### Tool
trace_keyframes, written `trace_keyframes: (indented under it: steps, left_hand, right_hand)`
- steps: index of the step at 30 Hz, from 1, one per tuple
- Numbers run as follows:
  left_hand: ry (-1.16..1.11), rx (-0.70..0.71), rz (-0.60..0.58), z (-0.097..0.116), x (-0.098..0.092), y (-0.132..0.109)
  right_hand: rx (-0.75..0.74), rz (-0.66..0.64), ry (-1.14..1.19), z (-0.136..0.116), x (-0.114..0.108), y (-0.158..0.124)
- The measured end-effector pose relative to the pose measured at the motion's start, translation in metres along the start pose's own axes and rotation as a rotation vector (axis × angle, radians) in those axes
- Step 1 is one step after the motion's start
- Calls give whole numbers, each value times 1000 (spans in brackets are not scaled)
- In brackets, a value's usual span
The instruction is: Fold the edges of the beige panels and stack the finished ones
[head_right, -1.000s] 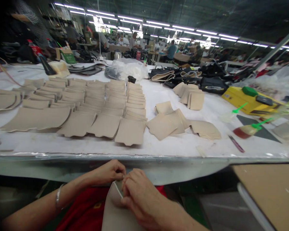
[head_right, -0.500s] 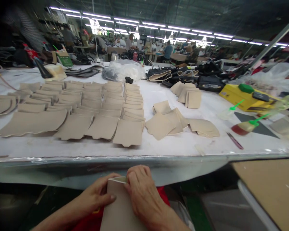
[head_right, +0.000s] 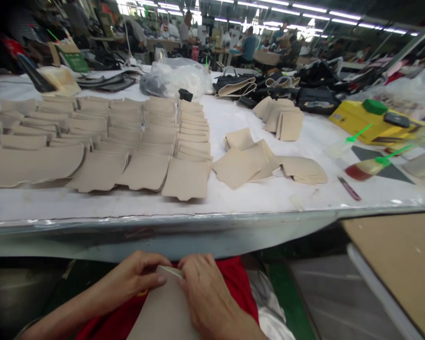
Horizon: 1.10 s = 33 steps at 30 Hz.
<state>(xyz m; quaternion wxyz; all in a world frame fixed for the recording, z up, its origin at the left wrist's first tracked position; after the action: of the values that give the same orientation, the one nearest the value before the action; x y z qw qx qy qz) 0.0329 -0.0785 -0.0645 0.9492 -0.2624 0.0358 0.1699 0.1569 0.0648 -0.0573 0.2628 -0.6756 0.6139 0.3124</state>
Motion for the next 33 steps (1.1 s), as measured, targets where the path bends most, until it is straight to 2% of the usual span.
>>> trace_keyframes:
  steps: [5,12,16,20,24,28,33]
  left_hand:
    - [144,40,9,20,-4,0]
    - [152,44,-51,17,-2,0]
    - [328,61,-9,25,1,3]
    - [341,139,-28,35,10,8]
    - [337,198,-13,39,13,11]
    - [348,203,-12,36,13,12]
    - [378,243,-58,38,16,14]
  right_hand:
    - [3,-19,61,1,-9,5]
    - [20,-33,96,5,-8,5]
    - [-35,-17,27,6,-6,6]
    - [-73,38,3,7,-8,5]
    - [17,57,140,7,-22,-1]
    - [175,1,251,9,-37,-6]
    - [87,-77,165,11,-37,-3]
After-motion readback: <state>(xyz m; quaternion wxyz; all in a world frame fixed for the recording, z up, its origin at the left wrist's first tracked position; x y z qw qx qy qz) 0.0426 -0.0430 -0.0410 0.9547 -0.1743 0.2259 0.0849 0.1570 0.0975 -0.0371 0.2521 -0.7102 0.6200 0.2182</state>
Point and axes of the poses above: each hand's wrist, its own y-axis towards the middle knuckle, its own x-axis out of the palm, z = x × y, the point moved 3 cm from there along y, towards the middle knuckle, and after that the axes turned 3 degrees about -x, right-handed, at the moved point
